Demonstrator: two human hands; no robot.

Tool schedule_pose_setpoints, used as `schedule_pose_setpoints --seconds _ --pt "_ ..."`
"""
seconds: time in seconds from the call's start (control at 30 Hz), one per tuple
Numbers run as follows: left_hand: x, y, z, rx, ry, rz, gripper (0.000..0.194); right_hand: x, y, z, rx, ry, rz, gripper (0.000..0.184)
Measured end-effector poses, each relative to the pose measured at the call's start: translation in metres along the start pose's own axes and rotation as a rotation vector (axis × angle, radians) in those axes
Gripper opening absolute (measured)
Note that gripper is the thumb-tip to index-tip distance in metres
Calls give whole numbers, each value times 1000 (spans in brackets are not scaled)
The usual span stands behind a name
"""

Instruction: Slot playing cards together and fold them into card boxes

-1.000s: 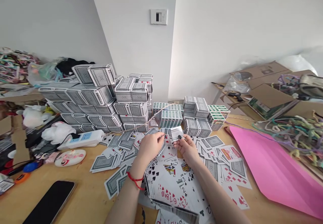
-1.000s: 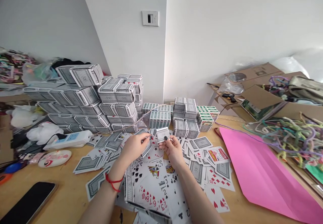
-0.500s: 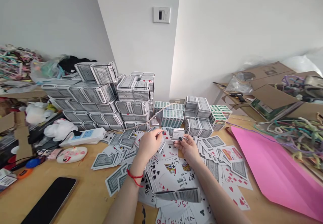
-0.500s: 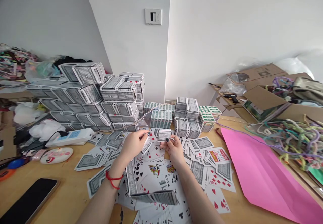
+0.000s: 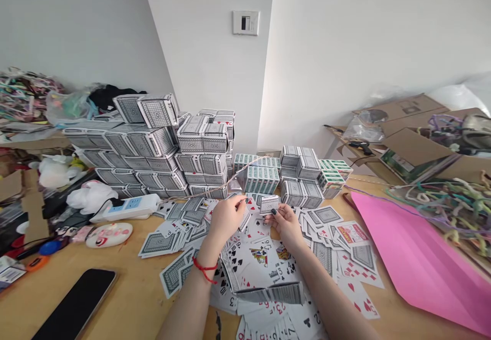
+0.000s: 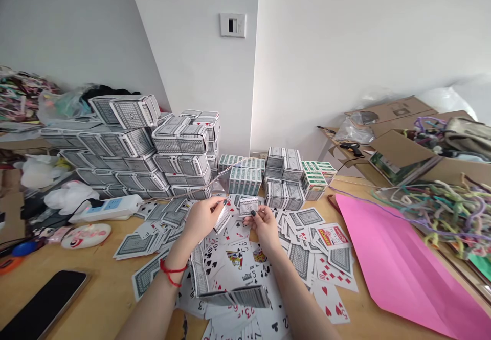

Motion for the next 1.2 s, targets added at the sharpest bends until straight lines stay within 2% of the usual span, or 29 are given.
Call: schedule_pose_setpoints --seconds 0.33,0.67,0.9,1.07,1.2 --pt "0 5 -2 2 22 -19 29 0 2 2 87 13 -47 34" --pt "4 -1 14 -91 57 -133 36 3 5 0 189 -20 -135 32" --pt "3 1 11 -50 46 -194 37 2 5 6 291 -49 -166 36" --pt "2 2 10 -91 39 -181 37 3 3 9 513 -92 -197 33" --pt "2 2 10 -114 50 -162 37 6 3 4 702 -150 -213 22"
Point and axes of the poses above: each hand's wrist, its own x-axis away from the middle knuckle, its own y-axis out of the palm, z = x × y, the point moved 2 cm from there along -x, towards the middle knuckle, and after that the axes turned 10 degrees about -y, right-handed, at the moved point
